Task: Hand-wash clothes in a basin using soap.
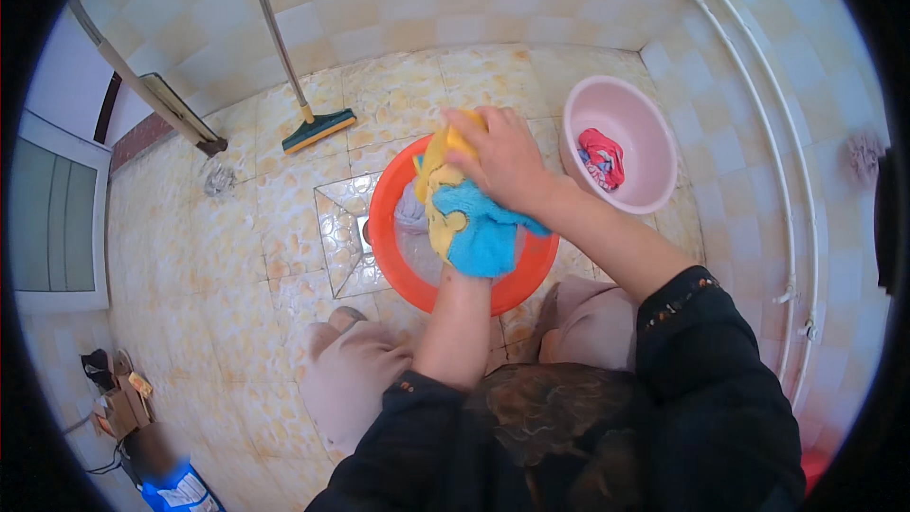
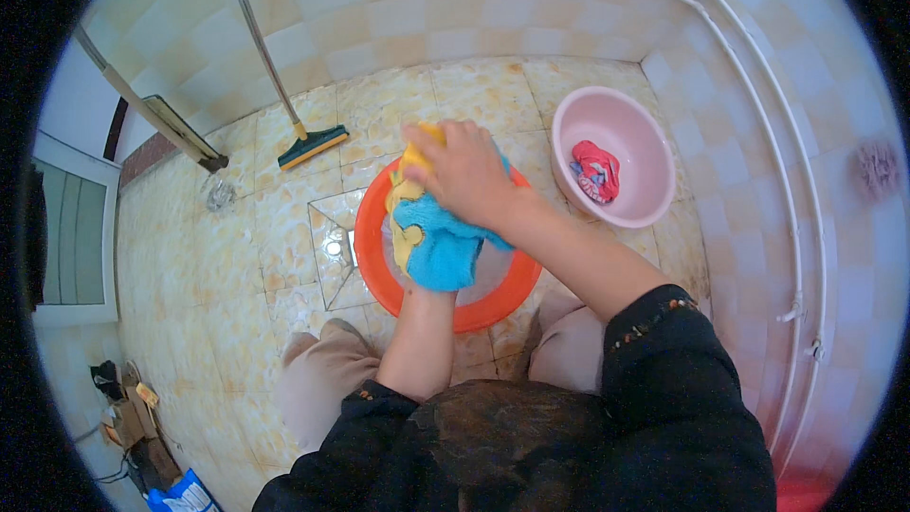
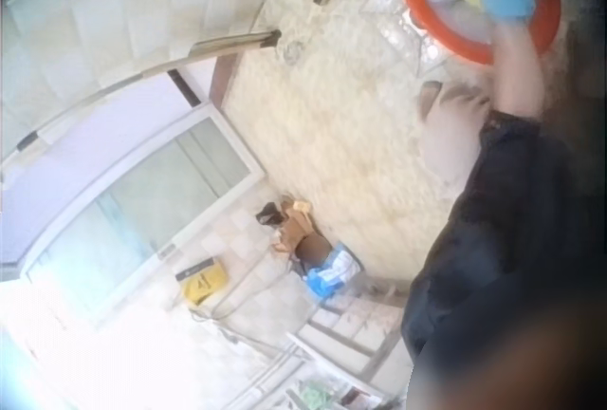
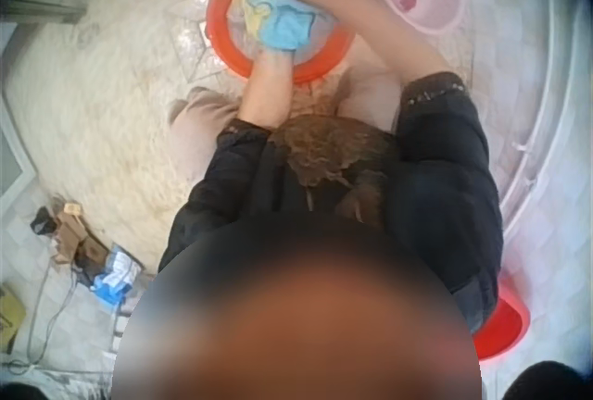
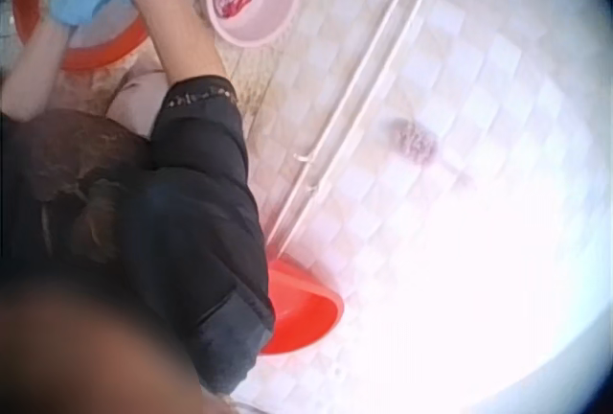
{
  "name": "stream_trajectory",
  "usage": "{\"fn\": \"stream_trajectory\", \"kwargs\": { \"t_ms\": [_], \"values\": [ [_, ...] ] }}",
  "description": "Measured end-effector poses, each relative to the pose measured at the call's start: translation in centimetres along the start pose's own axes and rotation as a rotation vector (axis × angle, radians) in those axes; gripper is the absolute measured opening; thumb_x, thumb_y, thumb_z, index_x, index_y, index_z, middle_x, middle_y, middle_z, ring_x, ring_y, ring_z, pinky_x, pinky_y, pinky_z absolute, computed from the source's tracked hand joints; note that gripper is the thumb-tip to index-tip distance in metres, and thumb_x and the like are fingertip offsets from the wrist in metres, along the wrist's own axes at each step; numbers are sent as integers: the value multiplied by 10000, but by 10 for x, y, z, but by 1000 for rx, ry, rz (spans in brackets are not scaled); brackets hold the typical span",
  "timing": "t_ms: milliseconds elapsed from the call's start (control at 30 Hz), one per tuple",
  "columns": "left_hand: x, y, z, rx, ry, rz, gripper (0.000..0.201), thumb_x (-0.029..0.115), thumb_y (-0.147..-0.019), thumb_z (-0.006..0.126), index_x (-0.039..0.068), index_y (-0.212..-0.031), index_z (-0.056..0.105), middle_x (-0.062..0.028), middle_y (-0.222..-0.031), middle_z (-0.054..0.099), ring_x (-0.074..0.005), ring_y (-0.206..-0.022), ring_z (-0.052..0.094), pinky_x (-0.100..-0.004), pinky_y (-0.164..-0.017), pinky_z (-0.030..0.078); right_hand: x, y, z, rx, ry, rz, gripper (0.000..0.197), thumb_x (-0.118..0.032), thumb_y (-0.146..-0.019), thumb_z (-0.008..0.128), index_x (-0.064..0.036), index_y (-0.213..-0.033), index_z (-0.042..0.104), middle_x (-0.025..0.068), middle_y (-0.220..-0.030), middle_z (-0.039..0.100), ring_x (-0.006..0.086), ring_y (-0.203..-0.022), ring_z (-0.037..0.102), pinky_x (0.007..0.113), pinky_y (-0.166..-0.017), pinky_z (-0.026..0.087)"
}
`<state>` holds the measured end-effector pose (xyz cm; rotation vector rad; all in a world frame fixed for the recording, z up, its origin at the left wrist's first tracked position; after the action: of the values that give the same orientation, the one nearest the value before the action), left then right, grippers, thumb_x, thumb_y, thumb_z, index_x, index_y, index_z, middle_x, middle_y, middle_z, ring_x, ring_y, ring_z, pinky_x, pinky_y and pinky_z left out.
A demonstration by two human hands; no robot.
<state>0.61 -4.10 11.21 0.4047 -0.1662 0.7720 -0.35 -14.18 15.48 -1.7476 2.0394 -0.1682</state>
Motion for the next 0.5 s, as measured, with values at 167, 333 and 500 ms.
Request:
{"fn": "stream_trajectory", "kwargs": {
  "t_ms": [167, 333, 500],
  "values": [
    [8, -13, 4, -582, -917, 236, 528, 161, -841, 640, 68, -1315, 429, -75, -1257, 518, -195, -1148, 499, -308, -970, 409, 38, -9, 17, -1, -111, 472, 483, -336, -863, 597, -106, -1278, 509, 196, -1012, 569, 358, -953, 530, 454, -838, 434],
    [19, -29, 22, -553, -1275, 208, 457, 157, -856, 614, 68, -1275, 456, -73, -1208, 537, -199, -1120, 509, -318, -942, 427, -10, 48, -2, 39, -233, -5, 492, -344, -840, 619, -119, -1267, 523, 179, -1007, 559, 352, -978, 523, 455, -860, 424],
    [23, 8, 31, -529, -1644, 199, 388, 152, -871, 589, 67, -1234, 482, -72, -1158, 557, -203, -1092, 520, -328, -914, 446, -10, 38, -7, -19, -50, -245, 509, -372, -819, 633, -143, -1263, 536, 156, -1050, 548, 343, -977, 522, 483, -877, 408]
  ]
}}
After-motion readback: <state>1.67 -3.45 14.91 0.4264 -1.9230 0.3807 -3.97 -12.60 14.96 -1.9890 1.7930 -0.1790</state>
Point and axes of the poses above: each hand's wrist, its own y-axis away from the middle knuckle, its own z-axis out of the palm, x = y × z, the point moved 2 cm from there along -y, towards the middle knuckle
